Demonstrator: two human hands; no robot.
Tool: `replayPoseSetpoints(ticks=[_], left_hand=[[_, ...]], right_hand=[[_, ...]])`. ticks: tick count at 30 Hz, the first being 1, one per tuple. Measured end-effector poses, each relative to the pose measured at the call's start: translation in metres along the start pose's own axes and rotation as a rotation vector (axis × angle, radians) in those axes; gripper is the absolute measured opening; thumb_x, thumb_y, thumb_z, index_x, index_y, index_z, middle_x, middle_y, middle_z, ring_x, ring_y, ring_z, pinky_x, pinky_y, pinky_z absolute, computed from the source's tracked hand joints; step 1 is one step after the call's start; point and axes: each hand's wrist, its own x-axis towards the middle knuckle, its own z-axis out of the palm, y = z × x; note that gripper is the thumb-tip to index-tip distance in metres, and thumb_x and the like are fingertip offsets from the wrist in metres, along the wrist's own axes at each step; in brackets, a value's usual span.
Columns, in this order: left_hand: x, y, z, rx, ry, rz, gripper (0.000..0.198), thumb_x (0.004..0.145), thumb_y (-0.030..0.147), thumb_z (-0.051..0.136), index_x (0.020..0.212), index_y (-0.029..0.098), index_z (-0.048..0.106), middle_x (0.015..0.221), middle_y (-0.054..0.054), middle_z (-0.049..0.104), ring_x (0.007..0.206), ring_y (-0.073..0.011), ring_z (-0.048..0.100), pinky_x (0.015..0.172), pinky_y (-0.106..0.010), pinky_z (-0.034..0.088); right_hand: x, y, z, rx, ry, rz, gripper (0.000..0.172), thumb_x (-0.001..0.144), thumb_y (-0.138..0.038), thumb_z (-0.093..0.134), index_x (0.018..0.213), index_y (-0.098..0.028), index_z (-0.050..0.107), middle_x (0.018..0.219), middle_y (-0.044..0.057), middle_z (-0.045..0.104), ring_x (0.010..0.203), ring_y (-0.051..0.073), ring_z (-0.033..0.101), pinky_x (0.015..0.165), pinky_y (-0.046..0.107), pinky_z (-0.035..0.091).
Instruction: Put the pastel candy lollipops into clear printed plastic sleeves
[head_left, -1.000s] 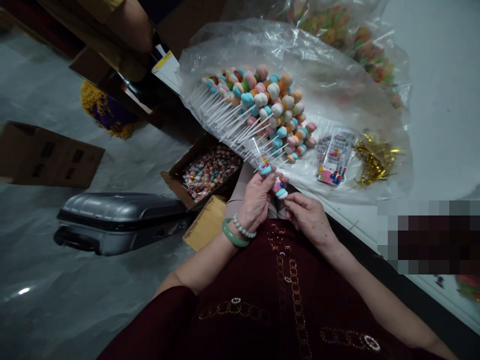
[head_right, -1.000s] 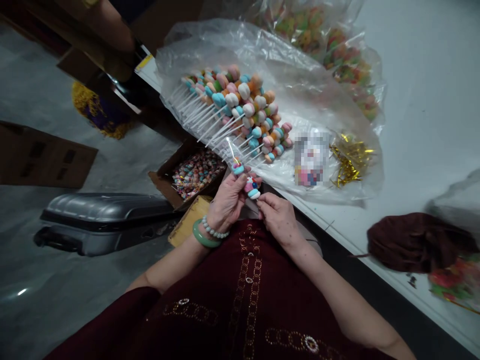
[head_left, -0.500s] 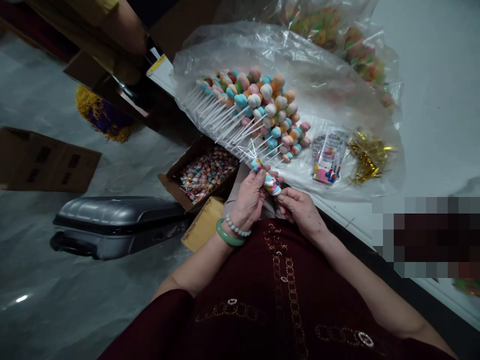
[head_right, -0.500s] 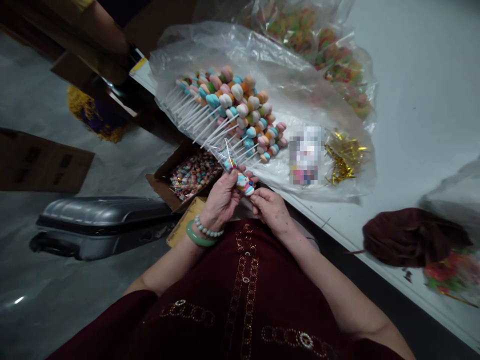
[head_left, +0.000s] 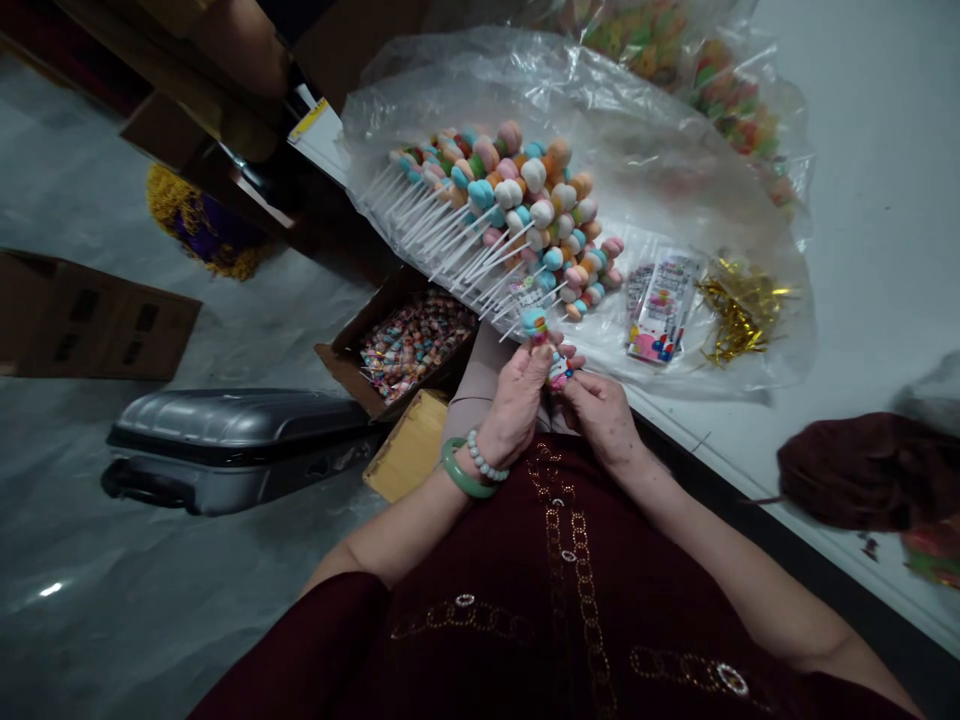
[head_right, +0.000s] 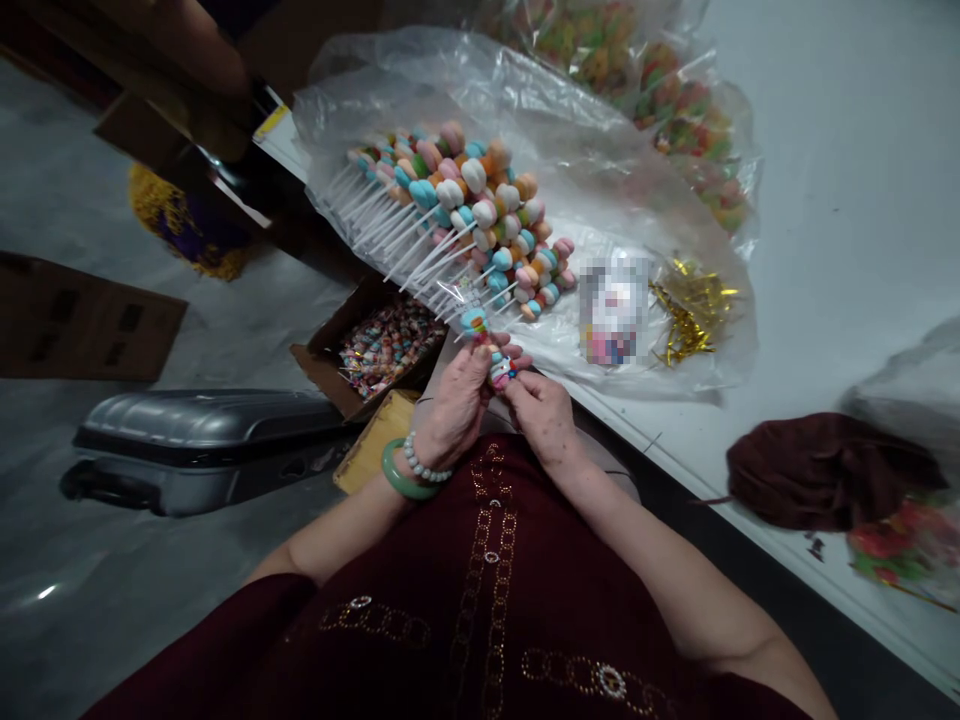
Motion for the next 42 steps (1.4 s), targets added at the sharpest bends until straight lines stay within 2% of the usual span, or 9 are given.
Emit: replayPoseSetpoints(ticks=[4,12,18,21,24,27,34,37,42], left_hand=[[0.003,-0.005,-0.001,0.008,-0.012,-0.019,0.035,0.074,0.041,0.077,0.096,0.015,0.065,0.095,-0.008,0.071,0.101,-0.0195,0.066,0.089,-0.03,0.051],[0.014,0.008,-0.011,-0.035,0.044,0.014,0.034,0.078,0.041,0.074,0.097,0.016,0.062,0.095,-0.006,0.07,0.094,-0.0177,0.068,0.083,-0.029,0.052],[0.004,-0.006,-0.006,0.058,-0.015,-0.008,0.035,0.073,0.044,0.077,0.09,0.018,0.061,0.067,0.003,0.06,0.048,-0.0056,0.05,0.047,-0.019,0.042],[0.003,-0.005,-0.01,0.112,-0.012,-0.052,0.036,0.072,0.046,0.077,0.081,0.016,0.061,0.059,0.004,0.056,0.045,-0.0057,0.047,0.045,-0.019,0.04],[0.005,-0.001,-0.017,0.217,0.071,-0.01,0.035,0.067,0.042,0.081,0.071,0.013,0.062,0.059,0.001,0.06,0.052,-0.007,0.053,0.052,-0.02,0.043],[0.004,0.0,-0.02,0.311,0.045,0.013,0.033,0.066,0.039,0.082,0.064,0.013,0.062,0.056,0.0,0.06,0.051,-0.0079,0.054,0.054,-0.021,0.043],[0.0,0.004,-0.012,0.261,-0.116,-0.066,0.032,0.066,0.04,0.082,0.072,0.013,0.066,0.061,0.0,0.063,0.057,-0.0096,0.057,0.059,-0.023,0.046],[0.001,0.01,-0.01,0.115,-0.081,-0.15,0.035,0.064,0.037,0.084,0.083,0.011,0.07,0.075,-0.002,0.067,0.068,-0.01,0.06,0.068,-0.023,0.05],[0.008,0.008,-0.005,-0.047,0.106,-0.11,0.02,0.069,0.022,0.08,0.072,0.009,0.066,0.069,-0.003,0.065,0.063,-0.0073,0.058,0.067,-0.018,0.049]], right_hand=[[0.002,0.0,0.001,0.077,0.116,0.023,0.041,0.076,-0.047,0.066,0.052,-0.02,0.046,0.042,-0.007,0.037,0.04,0.007,0.029,0.04,0.023,0.021],[-0.006,-0.001,-0.009,0.062,-0.063,0.062,0.018,0.074,-0.036,0.064,0.076,-0.019,0.063,0.054,-0.005,0.053,0.043,0.007,0.041,0.041,0.021,0.032],[0.001,-0.012,0.011,0.083,-0.013,-0.039,0.017,0.077,-0.034,0.059,0.069,-0.019,0.057,0.054,-0.005,0.052,0.04,0.006,0.042,0.039,0.021,0.034],[0.001,-0.012,0.007,0.045,-0.014,-0.091,0.018,0.081,-0.035,0.058,0.073,-0.019,0.059,0.057,-0.005,0.052,0.041,0.006,0.043,0.04,0.021,0.035],[-0.002,-0.005,-0.003,-0.02,-0.018,-0.114,0.015,0.082,-0.033,0.059,0.088,-0.02,0.062,0.062,-0.005,0.056,0.045,0.008,0.048,0.045,0.022,0.04],[-0.003,0.001,-0.009,-0.042,0.015,-0.137,0.032,0.083,-0.028,0.057,0.115,-0.023,0.057,0.064,-0.006,0.058,0.047,0.01,0.053,0.048,0.024,0.045],[-0.006,0.001,-0.009,-0.398,0.141,-0.484,0.02,0.091,-0.023,0.048,0.096,-0.022,0.067,0.072,0.0,0.067,0.054,0.013,0.058,0.058,0.027,0.048],[-0.007,0.004,-0.009,-0.512,0.162,-0.659,0.023,0.092,-0.018,0.046,0.098,-0.023,0.067,0.081,0.002,0.07,0.06,0.013,0.061,0.062,0.026,0.049],[-0.016,0.0,-0.001,-0.883,0.219,-0.875,0.02,0.095,-0.02,0.048,0.107,-0.019,0.064,0.098,0.008,0.072,0.087,0.02,0.064,0.078,0.032,0.051]])
